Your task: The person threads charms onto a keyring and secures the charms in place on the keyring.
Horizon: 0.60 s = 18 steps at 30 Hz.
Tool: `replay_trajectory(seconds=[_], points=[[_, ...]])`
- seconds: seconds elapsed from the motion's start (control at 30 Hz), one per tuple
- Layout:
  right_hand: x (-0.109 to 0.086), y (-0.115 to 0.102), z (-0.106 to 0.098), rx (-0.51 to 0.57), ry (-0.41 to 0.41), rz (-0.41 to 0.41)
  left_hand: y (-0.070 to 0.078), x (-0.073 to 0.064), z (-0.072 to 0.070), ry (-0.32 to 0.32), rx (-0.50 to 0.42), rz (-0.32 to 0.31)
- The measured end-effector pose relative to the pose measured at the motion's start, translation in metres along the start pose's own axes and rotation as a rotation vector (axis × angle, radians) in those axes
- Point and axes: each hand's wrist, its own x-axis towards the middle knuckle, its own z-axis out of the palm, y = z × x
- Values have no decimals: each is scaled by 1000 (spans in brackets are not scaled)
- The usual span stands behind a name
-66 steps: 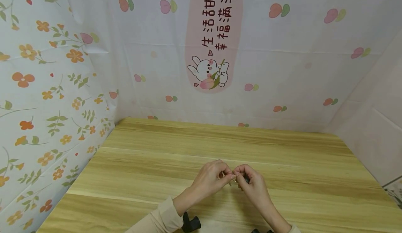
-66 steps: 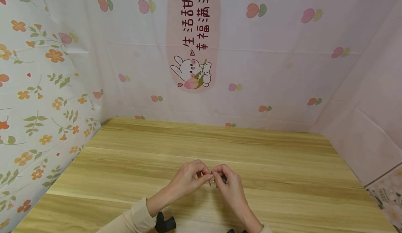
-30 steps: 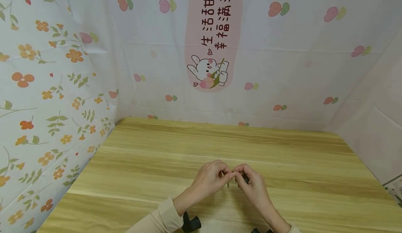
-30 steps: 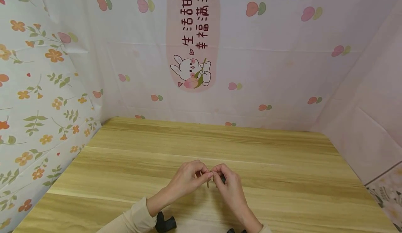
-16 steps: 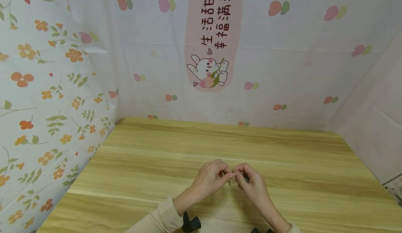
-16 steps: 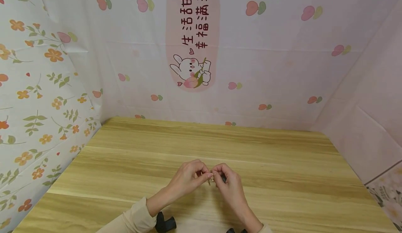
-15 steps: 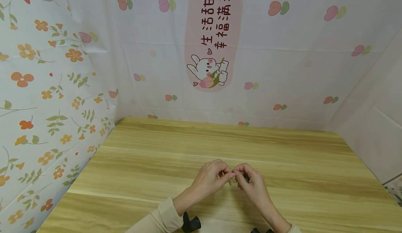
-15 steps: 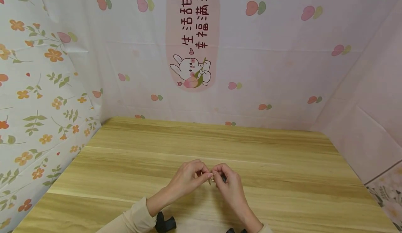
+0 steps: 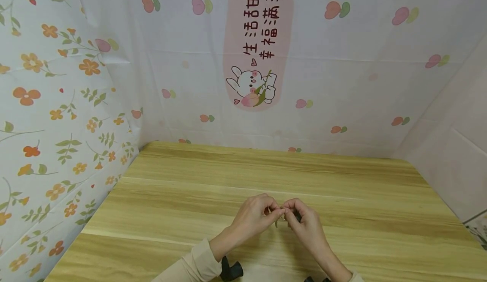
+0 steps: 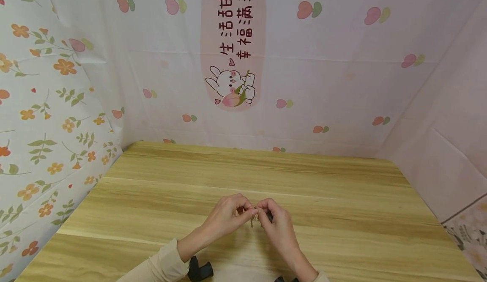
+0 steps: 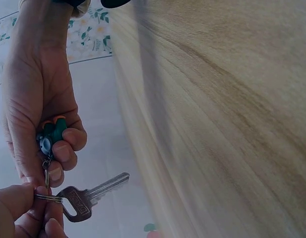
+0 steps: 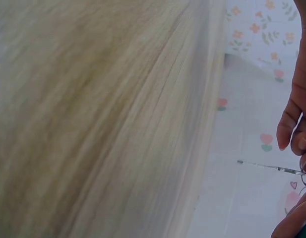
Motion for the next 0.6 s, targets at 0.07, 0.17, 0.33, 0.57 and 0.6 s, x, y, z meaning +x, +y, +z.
replay_trajectory(seconds=[0.07, 0.17, 0.33, 0.57, 0.6], points=[[0, 0, 0, 23, -6, 7, -1, 0, 0, -6, -5, 5], [0, 1, 0, 62, -20, 26, -2, 0, 0, -8, -8, 8], [0, 1, 0, 75, -25, 39, -3, 0, 1, -6, -7, 9], [-1, -2, 1, 40, -7, 14, -3, -1, 0, -12, -14, -1], [-1, -1, 1, 37, -6, 10, -3, -1, 0, -13, -13, -2]])
